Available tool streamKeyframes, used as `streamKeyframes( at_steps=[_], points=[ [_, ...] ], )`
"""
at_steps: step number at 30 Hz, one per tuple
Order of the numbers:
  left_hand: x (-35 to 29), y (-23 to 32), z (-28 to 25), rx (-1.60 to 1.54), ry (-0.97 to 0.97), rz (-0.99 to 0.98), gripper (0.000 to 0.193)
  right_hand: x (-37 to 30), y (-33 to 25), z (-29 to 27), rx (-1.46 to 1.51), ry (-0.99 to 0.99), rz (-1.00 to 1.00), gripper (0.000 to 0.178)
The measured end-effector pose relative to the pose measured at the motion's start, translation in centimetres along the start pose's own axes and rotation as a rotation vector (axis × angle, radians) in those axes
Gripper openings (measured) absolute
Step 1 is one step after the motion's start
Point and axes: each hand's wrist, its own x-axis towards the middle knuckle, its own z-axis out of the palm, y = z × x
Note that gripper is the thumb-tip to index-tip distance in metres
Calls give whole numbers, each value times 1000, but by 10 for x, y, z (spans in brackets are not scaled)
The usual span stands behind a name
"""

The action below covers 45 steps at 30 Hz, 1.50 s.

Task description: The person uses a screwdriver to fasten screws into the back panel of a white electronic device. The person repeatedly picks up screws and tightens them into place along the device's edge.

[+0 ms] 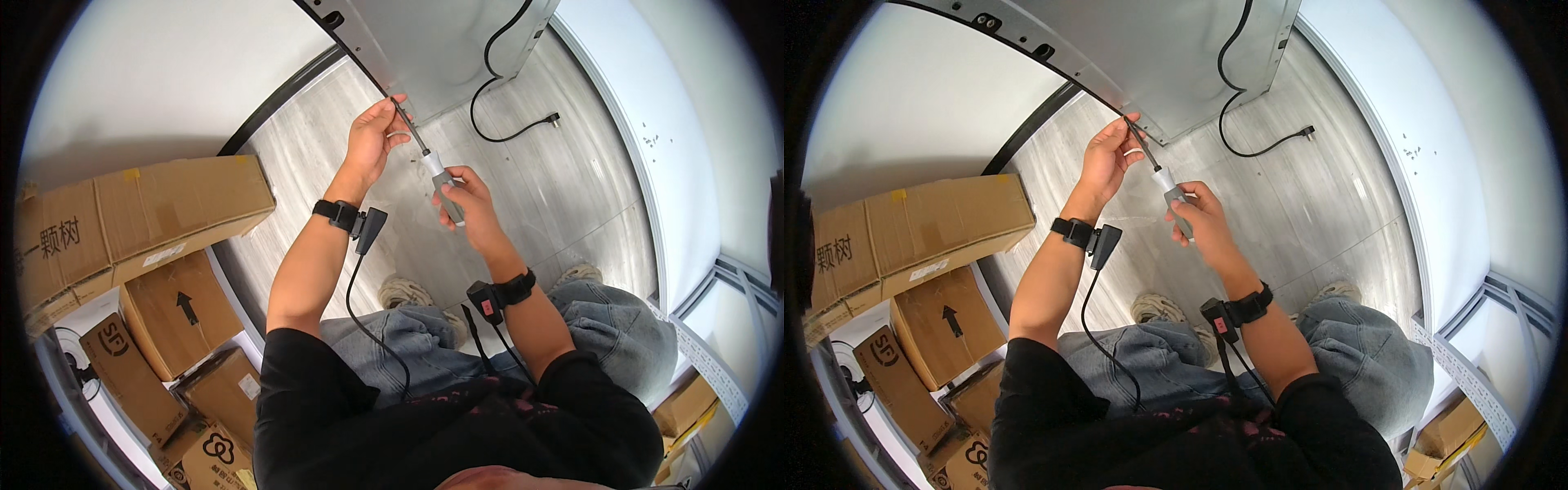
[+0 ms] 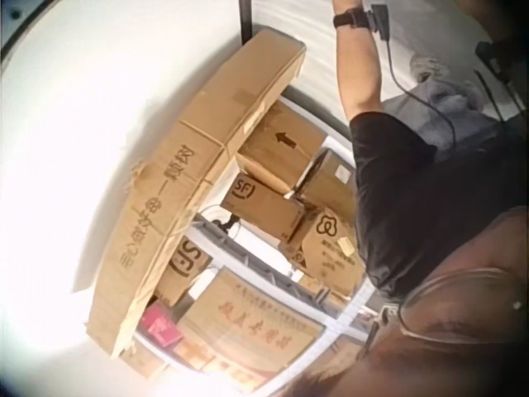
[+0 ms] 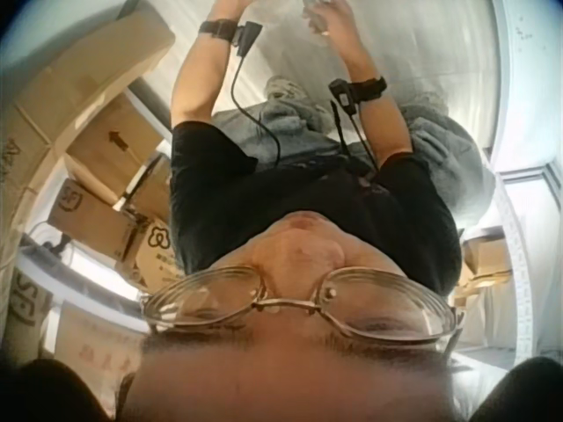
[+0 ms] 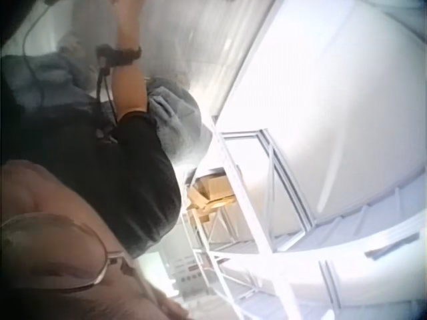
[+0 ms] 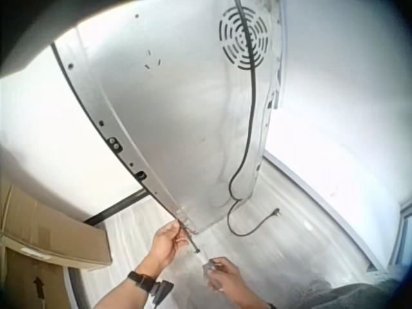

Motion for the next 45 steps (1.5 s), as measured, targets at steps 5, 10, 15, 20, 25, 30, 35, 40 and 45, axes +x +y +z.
streamKeyframes(
  at_steps=[5, 10, 15, 20, 25, 30, 35, 40, 45],
  points=[
    [3, 2, 4, 25, 47, 55, 26, 0, -2, 8, 47, 19, -61, 30],
    [8, -3, 13, 35, 104, 118, 23, 3, -5, 5, 93, 31, -33, 32],
    [10, -5, 7, 51, 121, 111, 25, 4, -13, 5, 157, -8, 10, 30],
    [8, -4, 12, 34, 146, 118, 25, 5, -13, 0, 216, -34, 36, 27],
    [11, -7, 10, 11, 146, 117, 25, 5, -15, -2, 274, -63, 51, 27],
    [11, -7, 13, -21, 175, 104, 24, 7, -15, -6, 394, -112, 80, 28],
    [9, -4, 15, -21, 160, 79, 23, 9, -13, -3, 323, -56, 47, 29],
    [6, -3, 20, 66, 198, 64, 22, 11, -6, 2, 56, 38, -28, 34],
    [4, 3, 22, 98, 212, 57, 22, 13, -10, 7, -203, 3, 43, 34]
  ],
)
